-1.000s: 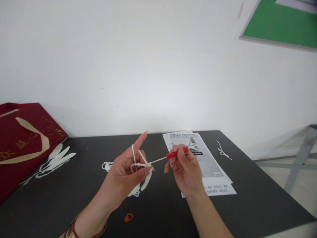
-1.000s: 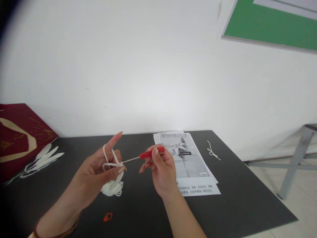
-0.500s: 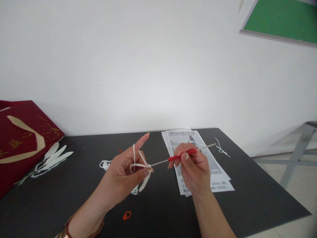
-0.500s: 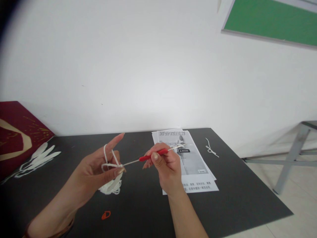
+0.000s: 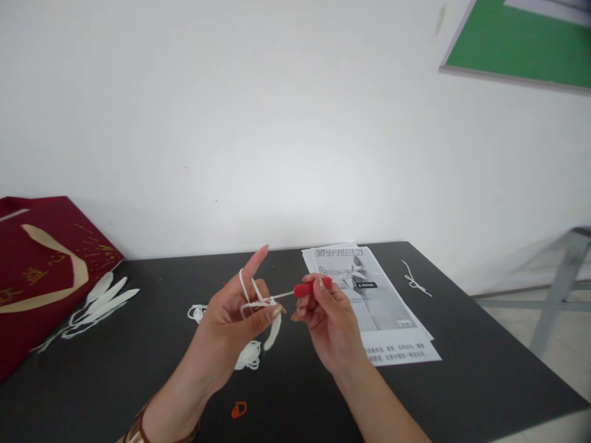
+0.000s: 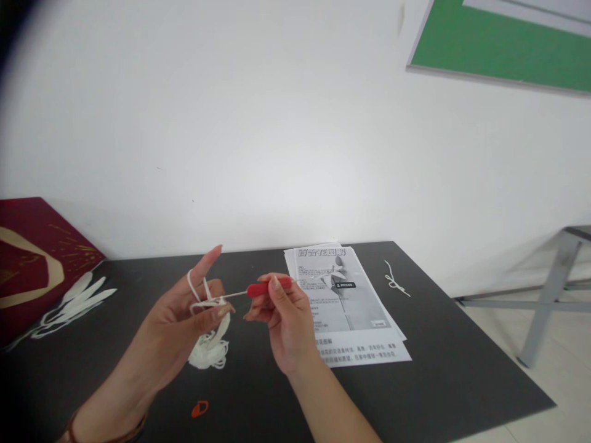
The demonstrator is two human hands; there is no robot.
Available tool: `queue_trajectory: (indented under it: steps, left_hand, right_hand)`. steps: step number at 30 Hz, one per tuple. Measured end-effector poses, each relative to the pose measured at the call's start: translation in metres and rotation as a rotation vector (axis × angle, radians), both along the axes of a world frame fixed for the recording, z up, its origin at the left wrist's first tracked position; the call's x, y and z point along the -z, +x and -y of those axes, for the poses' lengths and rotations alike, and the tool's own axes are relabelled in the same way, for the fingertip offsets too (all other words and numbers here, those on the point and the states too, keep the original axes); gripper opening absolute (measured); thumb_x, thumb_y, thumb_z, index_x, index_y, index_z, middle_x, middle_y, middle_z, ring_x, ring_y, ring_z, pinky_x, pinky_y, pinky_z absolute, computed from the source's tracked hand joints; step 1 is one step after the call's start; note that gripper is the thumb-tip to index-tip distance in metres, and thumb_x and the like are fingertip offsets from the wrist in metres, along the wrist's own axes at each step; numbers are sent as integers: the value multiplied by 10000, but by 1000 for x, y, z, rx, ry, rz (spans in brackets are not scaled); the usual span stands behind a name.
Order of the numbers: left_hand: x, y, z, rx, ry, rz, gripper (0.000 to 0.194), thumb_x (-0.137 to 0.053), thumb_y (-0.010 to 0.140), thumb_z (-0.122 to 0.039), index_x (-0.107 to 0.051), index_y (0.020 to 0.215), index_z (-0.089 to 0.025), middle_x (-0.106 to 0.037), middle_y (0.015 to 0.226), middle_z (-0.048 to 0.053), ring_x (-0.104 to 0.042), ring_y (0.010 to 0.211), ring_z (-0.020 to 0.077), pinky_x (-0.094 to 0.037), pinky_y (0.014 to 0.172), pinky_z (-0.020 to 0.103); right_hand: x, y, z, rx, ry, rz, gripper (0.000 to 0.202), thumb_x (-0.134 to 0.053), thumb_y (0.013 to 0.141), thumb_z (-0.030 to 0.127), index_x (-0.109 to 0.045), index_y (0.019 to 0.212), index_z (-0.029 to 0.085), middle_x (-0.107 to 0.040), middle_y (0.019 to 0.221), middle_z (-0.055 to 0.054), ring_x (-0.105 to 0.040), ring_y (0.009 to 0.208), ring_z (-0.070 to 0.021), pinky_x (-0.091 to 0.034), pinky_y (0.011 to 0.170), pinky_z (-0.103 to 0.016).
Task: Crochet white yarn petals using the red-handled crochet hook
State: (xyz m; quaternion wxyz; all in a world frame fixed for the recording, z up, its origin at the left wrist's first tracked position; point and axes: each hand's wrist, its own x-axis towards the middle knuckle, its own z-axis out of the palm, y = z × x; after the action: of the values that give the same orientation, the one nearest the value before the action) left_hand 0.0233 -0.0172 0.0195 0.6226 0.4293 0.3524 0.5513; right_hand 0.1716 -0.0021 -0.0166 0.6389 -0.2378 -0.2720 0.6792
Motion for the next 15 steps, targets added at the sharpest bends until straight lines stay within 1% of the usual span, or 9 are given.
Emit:
queue_trajectory:
  steps: [4, 6, 8, 10, 13, 15]
  left_hand:
    - [1, 3, 2, -45, 19, 14, 687, -734, 765, -208, -474, 1382, -359, -454, 669, -56, -372, 567, 80, -302, 515, 198]
    - [1, 5, 4, -65, 23, 9, 663, -728, 773, -213, -489, 1372, -361, -466, 671, -51, -380, 573, 81, -310, 517, 195]
    - [1, 6, 5, -72, 23, 1, 663, -729, 773, -213, -490, 1372, -366, -485, 680, -47, -394, 574, 78, -321, 518, 194]
    - [2, 6, 5, -63, 22, -9, 675, -734, 770, -208, -483, 1375, -373, -506, 696, -44, -410, 575, 74, -333, 519, 192]
    - [4, 4, 5, -14, 25, -16, 694, -737, 768, -204, -469, 1384, -377, -533, 717, -38, -445, 588, 77, -357, 528, 194]
    - [5, 3, 5, -14, 23, -9, 694, -738, 765, -199, -472, 1385, -363, -543, 709, -38, -465, 592, 80, -369, 532, 197]
  right_hand:
    - [3, -7, 4, -72, -33, -38, 145, -783, 748, 251, -702, 836, 168, -710, 664, 3, -627, 542, -83, -599, 527, -189]
    - [4, -7, 4, -82, -44, -65, 145, -799, 726, 213, -702, 826, 172, -714, 686, 7, -618, 550, -78, -604, 522, -187]
    - [4, -7, 4, -86, -55, -102, 138, -795, 731, 206, -701, 828, 175, -716, 702, 11, -612, 558, -74, -608, 524, -185]
    - [5, -6, 3, -98, -58, -141, 122, -780, 752, 210, -698, 837, 178, -717, 711, 13, -610, 567, -71, -606, 523, -179]
    - [6, -5, 4, -121, -49, -174, 104, -763, 772, 204, -689, 841, 182, -711, 707, 20, -607, 577, -71, -603, 520, -175]
    - [6, -4, 3, -128, -37, -181, 96, -757, 778, 204, -683, 836, 183, -705, 703, 22, -603, 582, -73, -604, 517, -178]
